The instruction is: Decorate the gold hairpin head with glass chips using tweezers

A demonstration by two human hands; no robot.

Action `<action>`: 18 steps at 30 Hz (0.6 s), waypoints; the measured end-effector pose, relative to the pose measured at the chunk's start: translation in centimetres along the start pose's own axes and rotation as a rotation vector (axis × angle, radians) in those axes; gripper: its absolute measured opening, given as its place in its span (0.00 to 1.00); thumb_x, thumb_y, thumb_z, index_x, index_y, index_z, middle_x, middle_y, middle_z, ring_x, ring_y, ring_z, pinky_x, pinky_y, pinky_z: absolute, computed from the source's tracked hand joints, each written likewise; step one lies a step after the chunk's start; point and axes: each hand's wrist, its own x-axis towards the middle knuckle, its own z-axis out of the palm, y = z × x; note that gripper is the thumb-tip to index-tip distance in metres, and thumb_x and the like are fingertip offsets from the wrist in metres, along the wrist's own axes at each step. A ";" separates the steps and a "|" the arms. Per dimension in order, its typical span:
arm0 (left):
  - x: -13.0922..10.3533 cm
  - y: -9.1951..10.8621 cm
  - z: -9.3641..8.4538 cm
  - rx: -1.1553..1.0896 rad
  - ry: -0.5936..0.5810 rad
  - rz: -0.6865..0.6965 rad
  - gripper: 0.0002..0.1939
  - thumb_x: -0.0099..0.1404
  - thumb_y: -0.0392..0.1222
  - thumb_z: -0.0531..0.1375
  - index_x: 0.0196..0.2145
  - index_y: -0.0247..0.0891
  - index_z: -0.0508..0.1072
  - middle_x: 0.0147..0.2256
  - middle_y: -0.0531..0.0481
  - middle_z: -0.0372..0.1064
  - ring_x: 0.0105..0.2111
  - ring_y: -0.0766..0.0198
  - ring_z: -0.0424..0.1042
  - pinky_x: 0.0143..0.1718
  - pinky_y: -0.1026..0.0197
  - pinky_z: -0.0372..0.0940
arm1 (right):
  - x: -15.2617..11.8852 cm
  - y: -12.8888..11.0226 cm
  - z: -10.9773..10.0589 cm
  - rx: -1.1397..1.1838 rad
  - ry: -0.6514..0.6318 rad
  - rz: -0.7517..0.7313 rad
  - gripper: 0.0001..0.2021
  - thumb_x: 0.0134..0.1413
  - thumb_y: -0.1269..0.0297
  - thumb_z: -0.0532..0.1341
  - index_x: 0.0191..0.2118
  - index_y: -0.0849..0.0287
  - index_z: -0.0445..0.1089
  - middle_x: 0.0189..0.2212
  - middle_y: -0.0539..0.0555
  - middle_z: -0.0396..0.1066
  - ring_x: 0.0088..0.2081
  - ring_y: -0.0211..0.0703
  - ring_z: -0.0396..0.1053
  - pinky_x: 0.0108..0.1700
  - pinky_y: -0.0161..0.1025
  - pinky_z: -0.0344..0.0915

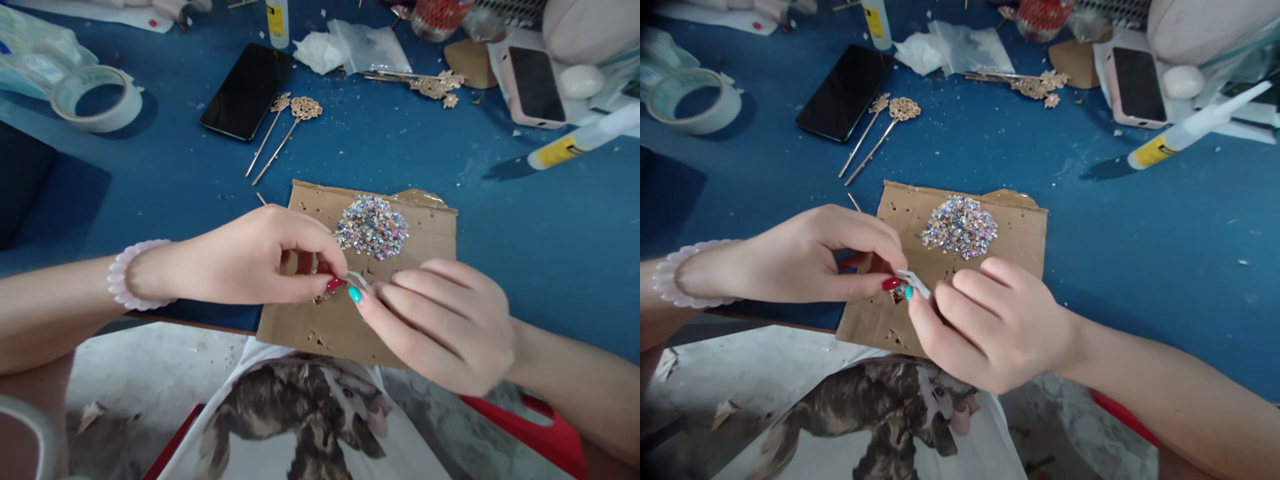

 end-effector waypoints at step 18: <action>-0.1 0.6 -0.4 -0.008 -0.050 -0.003 0.07 0.66 0.33 0.59 0.37 0.39 0.78 0.30 0.57 0.74 0.24 0.76 0.65 0.24 0.72 0.59 | -0.2 -0.3 -0.3 -0.160 -0.051 -0.148 0.04 0.59 0.67 0.66 0.41 0.59 0.76 0.29 0.52 0.78 0.30 0.42 0.68 0.25 0.41 0.59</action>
